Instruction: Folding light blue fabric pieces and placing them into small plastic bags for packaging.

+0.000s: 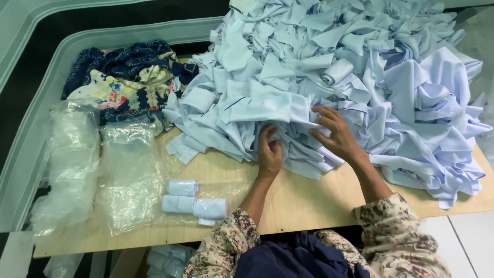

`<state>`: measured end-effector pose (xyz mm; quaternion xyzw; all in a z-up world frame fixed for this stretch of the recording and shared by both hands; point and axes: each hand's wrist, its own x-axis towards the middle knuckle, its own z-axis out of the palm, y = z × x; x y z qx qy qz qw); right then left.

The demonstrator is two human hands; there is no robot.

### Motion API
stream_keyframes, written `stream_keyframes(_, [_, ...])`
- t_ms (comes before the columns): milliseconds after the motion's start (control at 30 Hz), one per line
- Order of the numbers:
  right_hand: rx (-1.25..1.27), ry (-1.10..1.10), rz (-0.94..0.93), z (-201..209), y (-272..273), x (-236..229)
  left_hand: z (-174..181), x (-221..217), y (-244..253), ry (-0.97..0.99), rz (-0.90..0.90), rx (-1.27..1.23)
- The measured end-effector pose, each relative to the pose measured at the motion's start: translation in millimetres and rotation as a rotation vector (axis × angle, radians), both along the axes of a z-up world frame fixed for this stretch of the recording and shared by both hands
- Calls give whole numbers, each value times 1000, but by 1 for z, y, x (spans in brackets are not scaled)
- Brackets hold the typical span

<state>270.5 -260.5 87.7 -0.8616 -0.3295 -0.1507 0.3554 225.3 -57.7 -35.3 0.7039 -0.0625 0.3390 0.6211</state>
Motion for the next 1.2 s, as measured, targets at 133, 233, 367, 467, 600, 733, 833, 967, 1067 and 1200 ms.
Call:
stream_keyframes(133, [163, 177, 53, 23, -29, -44, 10, -11, -4, 46, 33, -15])
stream_keyframes(233, [448, 472, 63, 14, -51, -58, 17, -14, -3, 35, 45, -8])
stream_keyframes(367, [909, 571, 54, -66, -111, -46, 10, -16, -3, 52, 80, -111])
stream_keyframes(467, [1044, 580, 0, -90, -139, -56, 30, -21, 0, -25, 186, 55])
stream_keyframes(600, [1053, 630, -158, -100, -157, -84, 7, -17, 9, -47, 200, 335])
stream_keyframes(733, [1096, 685, -276, -78, -173, -108, 12, -25, 9, 14, 208, 314])
stream_keyframes(833, [1196, 664, -298, -63, -182, -122, 26, -27, 9, 26, 301, 181])
stream_keyframes(967, [1157, 667, -268, -105, -206, -118, 55, 1, 15, 51, 375, -117])
stream_keyframes(1067, [899, 632, -259, -102, -211, -124, 99, 33, 17, 8, 441, -117])
stream_keyframes(1200, [474, 430, 78, -73, -203, -136, 113, 87, 38, -139, 363, 183])
